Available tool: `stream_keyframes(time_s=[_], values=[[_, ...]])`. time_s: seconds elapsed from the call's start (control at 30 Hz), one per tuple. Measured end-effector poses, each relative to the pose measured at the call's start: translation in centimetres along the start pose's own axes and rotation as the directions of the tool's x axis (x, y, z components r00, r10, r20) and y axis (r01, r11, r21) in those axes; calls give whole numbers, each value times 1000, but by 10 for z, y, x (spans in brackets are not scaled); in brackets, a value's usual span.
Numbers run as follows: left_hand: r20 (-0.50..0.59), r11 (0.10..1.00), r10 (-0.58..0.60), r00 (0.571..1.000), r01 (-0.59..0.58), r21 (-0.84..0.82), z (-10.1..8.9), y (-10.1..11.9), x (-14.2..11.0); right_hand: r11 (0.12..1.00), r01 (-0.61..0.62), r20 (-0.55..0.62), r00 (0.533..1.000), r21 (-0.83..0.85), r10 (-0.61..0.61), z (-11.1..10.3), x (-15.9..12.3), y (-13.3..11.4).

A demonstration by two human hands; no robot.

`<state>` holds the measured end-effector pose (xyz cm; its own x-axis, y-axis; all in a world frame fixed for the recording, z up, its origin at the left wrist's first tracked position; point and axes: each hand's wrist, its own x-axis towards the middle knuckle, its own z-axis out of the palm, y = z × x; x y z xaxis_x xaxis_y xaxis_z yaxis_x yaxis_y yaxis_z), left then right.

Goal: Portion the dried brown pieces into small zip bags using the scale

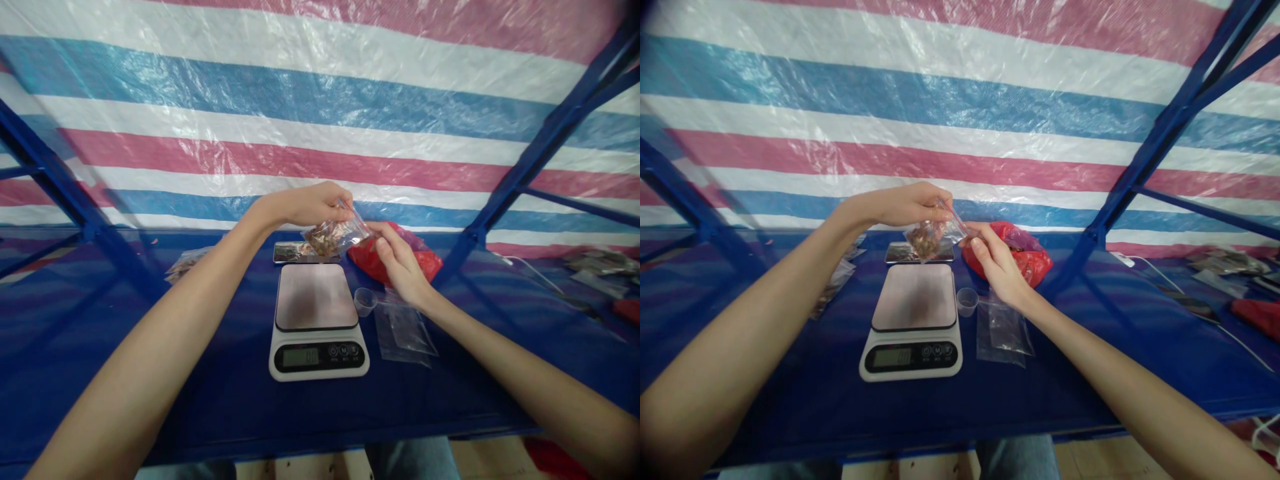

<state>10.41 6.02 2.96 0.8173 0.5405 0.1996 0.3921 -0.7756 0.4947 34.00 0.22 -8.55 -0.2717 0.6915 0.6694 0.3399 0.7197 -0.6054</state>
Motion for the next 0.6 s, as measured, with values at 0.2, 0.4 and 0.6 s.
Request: stream_keyframes(time_s=[0.2,0.4,0.6], values=[[-18,993,-32,999,30,-116,0,-17,0,965,-70,15,998,254,68,0,18,0],[-88,992,54,995,-63,-107,-6,-28,-6,928,-193,222,967,319,125,9,61,-7],[-31,991,79,996,-81,-102,-11,-41,-7,959,-253,585,800,126,134,-10,113,-24]])
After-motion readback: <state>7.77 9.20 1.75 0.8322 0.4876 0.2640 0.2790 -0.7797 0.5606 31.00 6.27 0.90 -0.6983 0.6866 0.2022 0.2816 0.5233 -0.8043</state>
